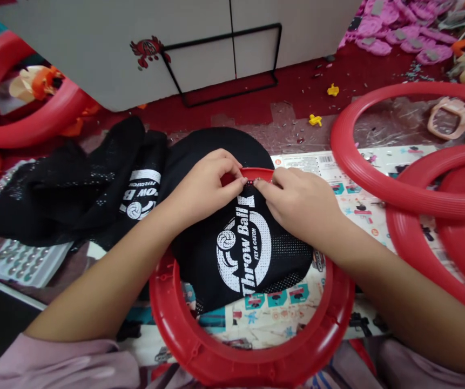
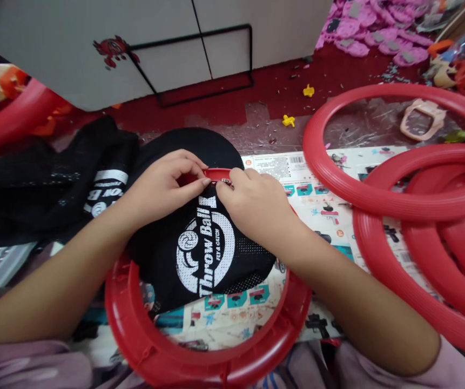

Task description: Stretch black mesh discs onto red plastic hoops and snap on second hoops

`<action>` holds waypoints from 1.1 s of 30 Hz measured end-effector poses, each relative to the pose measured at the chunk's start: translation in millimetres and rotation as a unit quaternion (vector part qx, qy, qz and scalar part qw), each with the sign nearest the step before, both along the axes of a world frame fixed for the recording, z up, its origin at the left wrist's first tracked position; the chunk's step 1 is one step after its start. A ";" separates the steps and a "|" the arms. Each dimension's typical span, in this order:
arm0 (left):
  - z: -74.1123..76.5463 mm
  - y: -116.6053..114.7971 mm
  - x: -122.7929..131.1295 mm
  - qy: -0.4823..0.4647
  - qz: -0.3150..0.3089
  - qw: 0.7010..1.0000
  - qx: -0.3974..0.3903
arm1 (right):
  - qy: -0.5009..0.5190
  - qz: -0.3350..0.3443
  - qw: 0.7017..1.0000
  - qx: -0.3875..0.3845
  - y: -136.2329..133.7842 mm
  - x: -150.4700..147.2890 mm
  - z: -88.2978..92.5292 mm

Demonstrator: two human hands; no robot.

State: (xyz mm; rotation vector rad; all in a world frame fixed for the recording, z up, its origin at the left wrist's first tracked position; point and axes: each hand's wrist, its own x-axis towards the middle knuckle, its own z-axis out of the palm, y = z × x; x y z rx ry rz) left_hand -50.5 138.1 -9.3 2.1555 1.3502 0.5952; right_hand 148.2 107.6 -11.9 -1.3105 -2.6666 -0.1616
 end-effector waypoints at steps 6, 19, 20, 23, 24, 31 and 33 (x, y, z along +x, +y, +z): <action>8.6 1.6 -14.4 0.000 -0.025 0.995 -0.100 | 0.008 -0.013 0.991 -0.130 -9.9 5.4 15.7; 34.5 -10.7 -12.4 0.212 -0.023 0.977 -0.008 | 0.114 -0.001 0.986 -0.123 0.0 6.3 2.2; 37.1 -7.9 -9.5 0.205 -0.035 0.978 -0.005 | 0.117 0.001 0.986 -0.122 0.7 6.1 1.6; 34.3 4.9 0.4 0.133 -0.086 0.987 -0.015 | 0.121 -0.005 0.986 -0.115 2.8 4.9 0.0; 30.6 9.2 2.9 0.110 -0.092 0.989 -0.032 | 0.123 -0.010 0.986 -0.113 3.5 4.5 -0.5; 8.7 18.9 6.2 -0.031 -0.021 0.991 -0.132 | 0.113 -0.031 0.990 -0.083 4.7 2.0 -3.5; 6.4 18.2 6.6 -0.049 -0.013 0.989 -0.138 | 0.102 -0.031 0.992 -0.073 4.0 1.0 -3.7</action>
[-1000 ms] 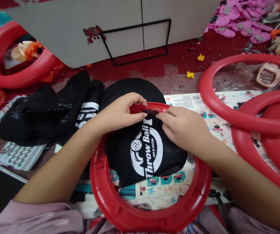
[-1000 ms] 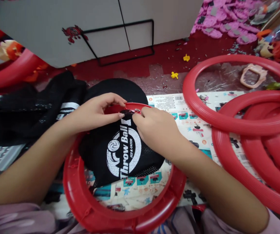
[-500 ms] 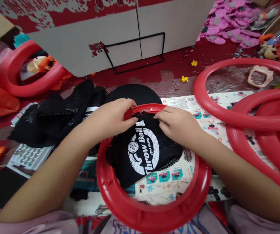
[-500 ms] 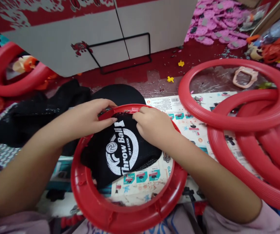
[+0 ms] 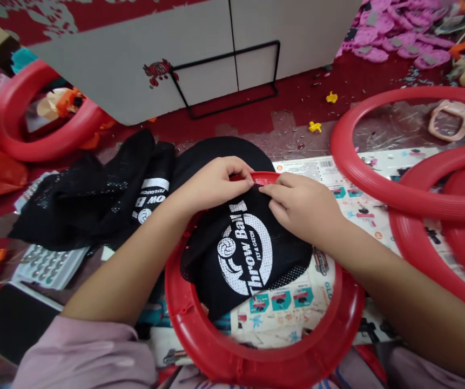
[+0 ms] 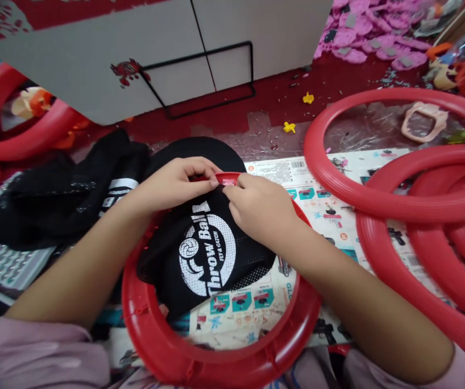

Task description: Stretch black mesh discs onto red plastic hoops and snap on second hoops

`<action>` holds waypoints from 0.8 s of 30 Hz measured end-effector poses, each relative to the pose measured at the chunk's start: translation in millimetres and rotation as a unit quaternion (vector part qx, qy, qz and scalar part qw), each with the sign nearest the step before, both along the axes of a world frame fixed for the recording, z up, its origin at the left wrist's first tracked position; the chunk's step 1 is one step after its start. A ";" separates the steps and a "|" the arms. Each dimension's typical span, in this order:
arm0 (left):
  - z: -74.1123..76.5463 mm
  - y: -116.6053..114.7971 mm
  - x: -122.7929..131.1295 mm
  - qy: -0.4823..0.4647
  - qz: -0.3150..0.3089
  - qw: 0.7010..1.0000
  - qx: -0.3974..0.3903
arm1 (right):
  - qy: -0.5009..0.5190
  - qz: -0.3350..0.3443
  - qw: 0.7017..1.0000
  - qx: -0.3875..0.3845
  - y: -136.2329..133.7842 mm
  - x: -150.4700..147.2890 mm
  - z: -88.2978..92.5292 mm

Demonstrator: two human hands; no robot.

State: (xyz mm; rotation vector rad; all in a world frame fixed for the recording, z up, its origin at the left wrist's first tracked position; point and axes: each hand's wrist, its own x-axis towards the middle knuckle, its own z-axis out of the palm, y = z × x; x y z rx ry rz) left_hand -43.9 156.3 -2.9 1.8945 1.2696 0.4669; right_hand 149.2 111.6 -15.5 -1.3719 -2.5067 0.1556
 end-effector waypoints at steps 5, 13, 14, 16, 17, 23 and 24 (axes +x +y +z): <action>-4.0 -0.9 0.5 -0.001 0.009 1.000 0.005 | -0.028 -0.003 1.000 0.004 -1.7 -1.1 1.2; -8.3 -0.2 0.2 -0.001 0.008 1.000 0.015 | -0.045 -0.004 0.999 0.011 -2.2 -2.2 1.0; -9.3 -0.3 0.6 0.000 0.008 1.000 0.021 | -0.052 -0.006 0.999 0.012 -2.4 -3.0 1.1; -11.1 -0.8 1.8 0.009 0.007 0.999 0.040 | -0.070 -0.007 0.997 0.015 -2.8 -4.5 1.7; -11.8 -1.3 2.5 0.018 0.006 0.998 0.053 | -0.078 -0.009 0.997 0.017 -3.1 -5.1 2.3; -3.8 -5.7 2.0 0.070 -0.005 0.994 0.089 | -0.086 -0.005 0.996 -0.004 -8.9 -2.6 9.5; -0.4 -6.3 1.1 0.081 -0.015 0.992 0.094 | -0.082 0.000 0.997 -0.016 -10.6 -1.4 10.8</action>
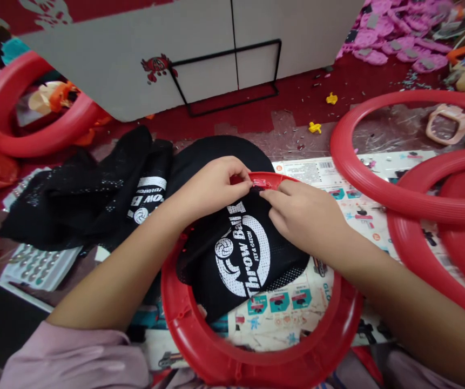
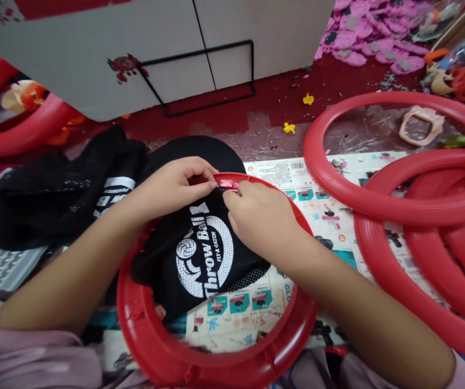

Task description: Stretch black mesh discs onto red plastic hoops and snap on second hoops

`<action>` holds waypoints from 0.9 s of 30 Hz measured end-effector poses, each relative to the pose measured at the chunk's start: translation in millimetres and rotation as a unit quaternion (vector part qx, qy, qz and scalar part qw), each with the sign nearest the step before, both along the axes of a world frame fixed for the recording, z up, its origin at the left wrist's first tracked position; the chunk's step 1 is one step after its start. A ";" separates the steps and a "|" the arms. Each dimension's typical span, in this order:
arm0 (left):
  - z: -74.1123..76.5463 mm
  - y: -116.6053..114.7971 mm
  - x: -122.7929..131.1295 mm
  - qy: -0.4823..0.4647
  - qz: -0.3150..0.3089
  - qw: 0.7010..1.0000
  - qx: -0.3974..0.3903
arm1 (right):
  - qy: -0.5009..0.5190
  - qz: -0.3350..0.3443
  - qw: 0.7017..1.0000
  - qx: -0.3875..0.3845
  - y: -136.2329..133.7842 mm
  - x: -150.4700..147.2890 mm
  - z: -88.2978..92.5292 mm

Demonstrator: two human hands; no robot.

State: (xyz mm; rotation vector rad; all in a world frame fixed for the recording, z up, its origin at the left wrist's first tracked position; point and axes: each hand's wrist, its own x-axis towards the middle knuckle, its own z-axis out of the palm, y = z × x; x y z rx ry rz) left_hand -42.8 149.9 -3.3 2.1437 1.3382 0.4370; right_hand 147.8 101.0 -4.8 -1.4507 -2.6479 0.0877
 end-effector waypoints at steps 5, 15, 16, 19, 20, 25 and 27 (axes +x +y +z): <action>10.7 -3.2 0.6 0.005 -0.083 0.993 0.087 | 0.014 0.009 0.999 -0.049 -6.6 5.2 1.1; -8.0 -3.6 6.1 -0.081 -0.116 0.985 0.094 | 0.132 -0.004 0.990 0.049 3.1 16.2 -7.9; -7.7 -3.9 5.7 -0.081 -0.118 0.985 0.101 | 0.134 -0.009 0.990 0.050 4.3 16.9 -8.5; -6.3 -5.2 4.7 -0.077 -0.130 0.982 0.113 | 0.132 -0.020 0.990 0.047 6.9 17.8 -10.4; -5.9 -5.4 4.4 -0.075 -0.136 0.981 0.115 | 0.132 -0.022 0.990 0.047 7.3 17.8 -11.0; -6.8 -5.2 4.2 -0.055 -0.159 0.977 0.133 | 0.131 -0.010 0.989 0.061 8.2 17.7 -13.6; -8.3 -5.0 4.4 -0.049 -0.165 0.974 0.145 | 0.128 -0.005 0.989 0.070 8.6 17.5 -14.5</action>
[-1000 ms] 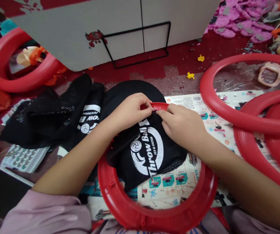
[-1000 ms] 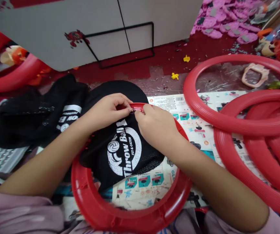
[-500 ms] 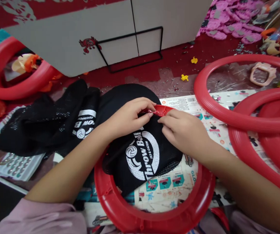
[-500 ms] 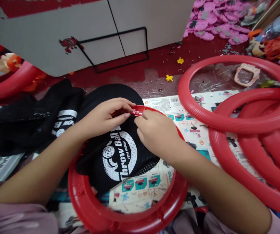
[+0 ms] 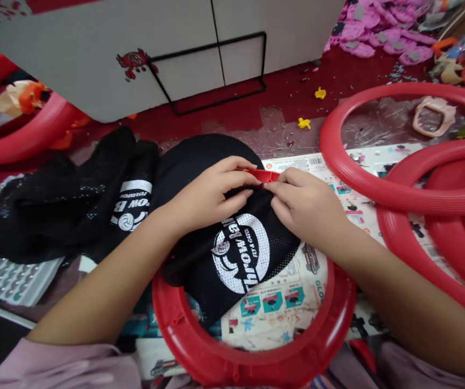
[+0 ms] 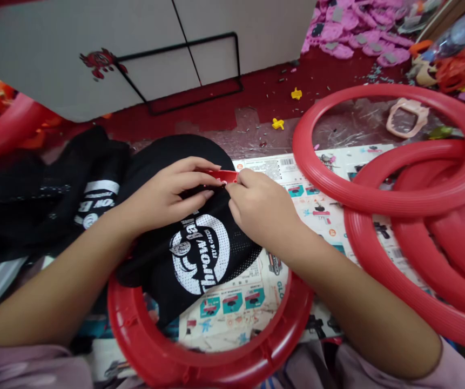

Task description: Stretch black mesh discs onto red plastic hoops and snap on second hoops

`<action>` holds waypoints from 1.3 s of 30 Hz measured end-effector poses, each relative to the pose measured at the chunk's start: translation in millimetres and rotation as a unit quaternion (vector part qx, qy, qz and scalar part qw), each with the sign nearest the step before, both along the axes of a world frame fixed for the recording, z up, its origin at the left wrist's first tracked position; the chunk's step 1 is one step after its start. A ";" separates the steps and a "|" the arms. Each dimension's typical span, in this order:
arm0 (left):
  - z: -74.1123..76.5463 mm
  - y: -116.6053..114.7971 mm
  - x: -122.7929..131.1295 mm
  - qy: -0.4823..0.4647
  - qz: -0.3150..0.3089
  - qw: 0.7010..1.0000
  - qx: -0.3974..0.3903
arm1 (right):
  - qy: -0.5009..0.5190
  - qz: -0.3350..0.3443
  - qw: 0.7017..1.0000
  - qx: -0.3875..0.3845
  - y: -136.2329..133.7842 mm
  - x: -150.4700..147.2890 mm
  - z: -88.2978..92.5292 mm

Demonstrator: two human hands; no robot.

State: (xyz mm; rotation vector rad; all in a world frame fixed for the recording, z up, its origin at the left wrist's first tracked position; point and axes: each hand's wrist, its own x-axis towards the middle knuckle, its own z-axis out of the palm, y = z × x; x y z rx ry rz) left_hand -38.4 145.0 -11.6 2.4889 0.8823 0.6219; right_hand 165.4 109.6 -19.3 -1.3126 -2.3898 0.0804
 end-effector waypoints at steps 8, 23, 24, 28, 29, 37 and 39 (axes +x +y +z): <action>-6.3 1.4 -1.1 -0.005 -0.013 0.999 0.031 | -0.014 -0.001 1.000 -0.005 0.6 -0.9 -0.6; -7.1 3.6 0.6 0.041 0.009 0.999 0.009 | -0.067 -0.017 0.998 -0.008 4.2 -7.2 -3.4; -7.1 3.7 0.6 0.045 0.010 0.999 0.010 | -0.064 -0.015 0.998 -0.004 4.3 -7.0 -3.9; -6.5 3.7 0.7 0.059 0.013 0.998 0.008 | -0.051 -0.015 0.999 0.009 4.2 -5.0 -4.7; -6.3 3.7 0.9 0.059 0.015 0.998 0.008 | -0.053 -0.017 0.998 0.011 4.2 -4.8 -4.7; -8.2 3.6 1.7 0.052 0.009 0.998 0.026 | -0.064 -0.019 0.998 0.000 5.8 -6.0 -4.4; -8.5 3.2 1.0 0.040 0.010 0.999 0.026 | -0.058 -0.020 0.998 0.002 5.8 -5.8 -4.5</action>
